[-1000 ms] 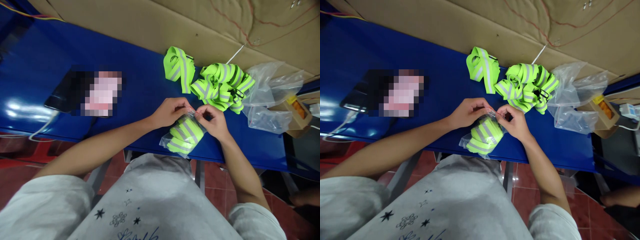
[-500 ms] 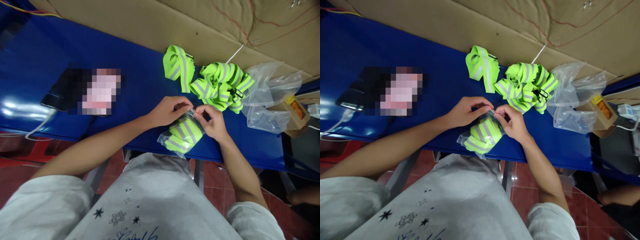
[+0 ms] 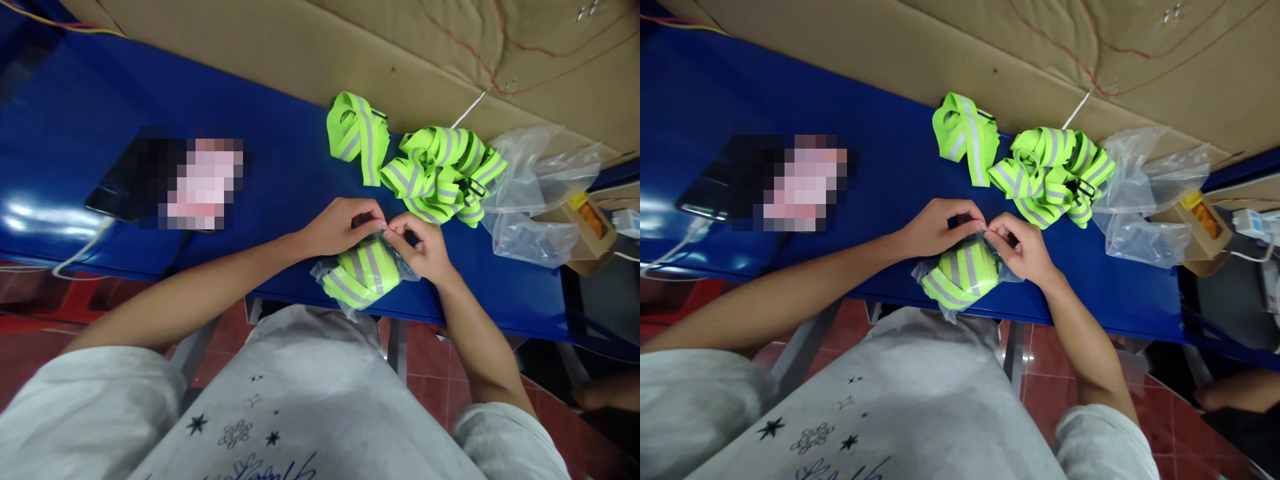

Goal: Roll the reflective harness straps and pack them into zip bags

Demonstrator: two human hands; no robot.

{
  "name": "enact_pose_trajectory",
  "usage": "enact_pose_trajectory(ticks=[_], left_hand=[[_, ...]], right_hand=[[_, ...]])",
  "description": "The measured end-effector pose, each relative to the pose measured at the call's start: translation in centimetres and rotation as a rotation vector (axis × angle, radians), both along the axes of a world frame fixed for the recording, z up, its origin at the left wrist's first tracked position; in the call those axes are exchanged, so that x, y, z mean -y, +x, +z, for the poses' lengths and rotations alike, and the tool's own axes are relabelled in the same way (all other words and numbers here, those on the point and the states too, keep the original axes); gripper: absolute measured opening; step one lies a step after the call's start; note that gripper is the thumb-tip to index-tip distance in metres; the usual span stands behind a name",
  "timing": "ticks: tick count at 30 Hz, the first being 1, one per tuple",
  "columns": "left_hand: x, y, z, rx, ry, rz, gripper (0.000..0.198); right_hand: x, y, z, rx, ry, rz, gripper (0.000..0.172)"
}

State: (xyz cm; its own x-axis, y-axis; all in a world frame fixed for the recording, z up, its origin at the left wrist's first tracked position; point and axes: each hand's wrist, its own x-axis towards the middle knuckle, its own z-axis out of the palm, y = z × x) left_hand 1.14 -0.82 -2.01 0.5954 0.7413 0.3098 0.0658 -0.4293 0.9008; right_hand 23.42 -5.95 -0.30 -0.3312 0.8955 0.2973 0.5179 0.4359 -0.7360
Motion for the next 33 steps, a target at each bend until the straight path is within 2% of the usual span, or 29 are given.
enact_pose_trajectory(ticks=[3,7,12,18,21,26,33], left_hand=[[-0.2,0.0,-0.1,0.041,-0.114,-0.029,0.030],[-0.8,-0.1,-0.3,0.115,-0.212,0.037,0.033],[-0.8,0.1,-0.4,0.181,-0.298,0.017,0.037],[-0.6,0.1,0.0,0.170,-0.284,0.039,0.039],[-0.9,-0.1,0.0,0.157,-0.266,0.074,0.039],[-1.0,-0.1,0.1,0.156,-0.244,0.091,0.039],[-1.1,-0.2,-0.2,0.157,-0.247,0.099,0.042]], right_hand=[[-0.1,0.2,-0.2,-0.014,-0.031,-0.016,0.020],[-0.4,0.5,0.0,0.040,-0.078,-0.030,0.031],[-0.2,0.5,0.6,0.170,-0.021,-0.028,0.046],[-0.1,0.6,0.6,0.181,0.013,-0.060,0.050],[-0.5,0.8,0.4,0.219,0.034,-0.081,0.058],[-0.7,0.7,0.2,0.201,0.086,-0.192,0.070],[-0.6,0.9,0.4,0.143,0.059,-0.159,0.066]])
